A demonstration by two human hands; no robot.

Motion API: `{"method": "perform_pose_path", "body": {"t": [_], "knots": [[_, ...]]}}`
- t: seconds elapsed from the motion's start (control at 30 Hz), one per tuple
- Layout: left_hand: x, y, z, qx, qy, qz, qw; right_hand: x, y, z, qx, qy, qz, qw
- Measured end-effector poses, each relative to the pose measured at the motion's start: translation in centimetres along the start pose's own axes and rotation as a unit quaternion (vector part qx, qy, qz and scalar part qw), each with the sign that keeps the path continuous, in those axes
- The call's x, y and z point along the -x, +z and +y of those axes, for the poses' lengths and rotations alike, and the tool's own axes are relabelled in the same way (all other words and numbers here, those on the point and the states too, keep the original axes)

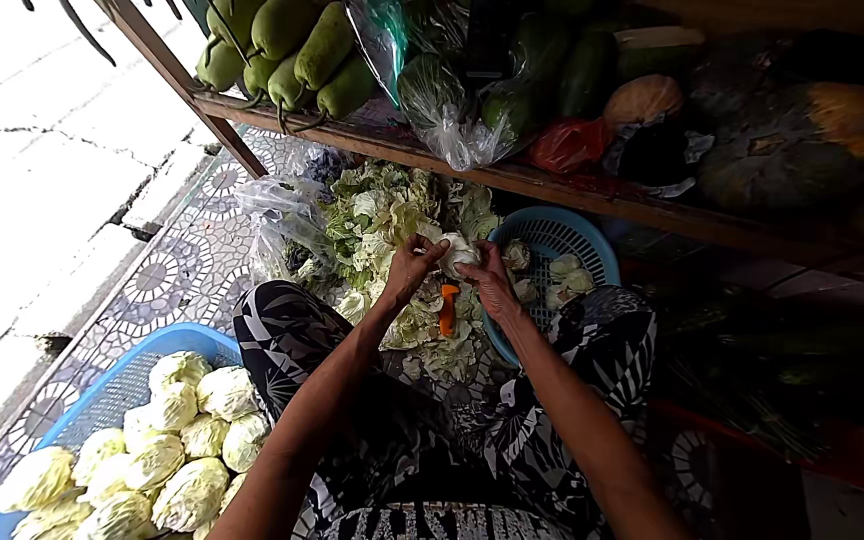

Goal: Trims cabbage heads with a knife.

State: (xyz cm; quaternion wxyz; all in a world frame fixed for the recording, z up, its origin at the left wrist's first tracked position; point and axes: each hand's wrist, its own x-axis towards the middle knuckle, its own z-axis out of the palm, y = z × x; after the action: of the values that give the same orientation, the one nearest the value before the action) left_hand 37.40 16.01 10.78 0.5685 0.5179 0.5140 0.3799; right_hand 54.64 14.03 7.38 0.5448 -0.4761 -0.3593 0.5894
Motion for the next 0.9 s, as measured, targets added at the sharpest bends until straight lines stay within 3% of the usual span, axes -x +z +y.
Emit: {"method": "perform_pose_path", "body": {"t": [0.1, 0.23, 0.43, 0.53, 0.63, 0.73, 0.9], "knots": [[-0.2, -0.5, -0.4, -0.015, 0.036, 0.035, 0.999, 0.1, 0.0, 0.1, 0.043, 0.008, -0.028, 0.999], [0.0, -1.0, -0.4, -0.054, 0.05, 0.096, 0.993, -0.2, 0.0, 0.4, 0.014, 0.0, -0.038, 0.999], [-1.0, -1.7, -0.7, -0.052, 0.038, 0.146, 0.987, -0.4, -0.1, 1.0, -0.187, 0.047, -0.086, 0.977], [-0.8, -1.5, -0.5, -0.047, 0.009, 0.122, 0.991, -0.6, -0.3, 1.6, -0.232, 0.075, -0.09, 0.966], [-0.5, -1.2, -0.1, 0.005, -0.03, 0.051, 0.998, -0.7, -0.3, 1.5, -0.159, 0.049, -0.104, 0.981], [-0.1, -0.7, 0.0, -0.064, 0.034, 0.012, 0.997, -0.4, 0.1, 1.4, -0.068, 0.022, -0.1, 0.992], [0.0, 0.2, -0.4, -0.106, 0.082, 0.004, 0.991, 0.2, 0.9, 0.9, 0.09, 0.014, 0.01, 0.996]]}}
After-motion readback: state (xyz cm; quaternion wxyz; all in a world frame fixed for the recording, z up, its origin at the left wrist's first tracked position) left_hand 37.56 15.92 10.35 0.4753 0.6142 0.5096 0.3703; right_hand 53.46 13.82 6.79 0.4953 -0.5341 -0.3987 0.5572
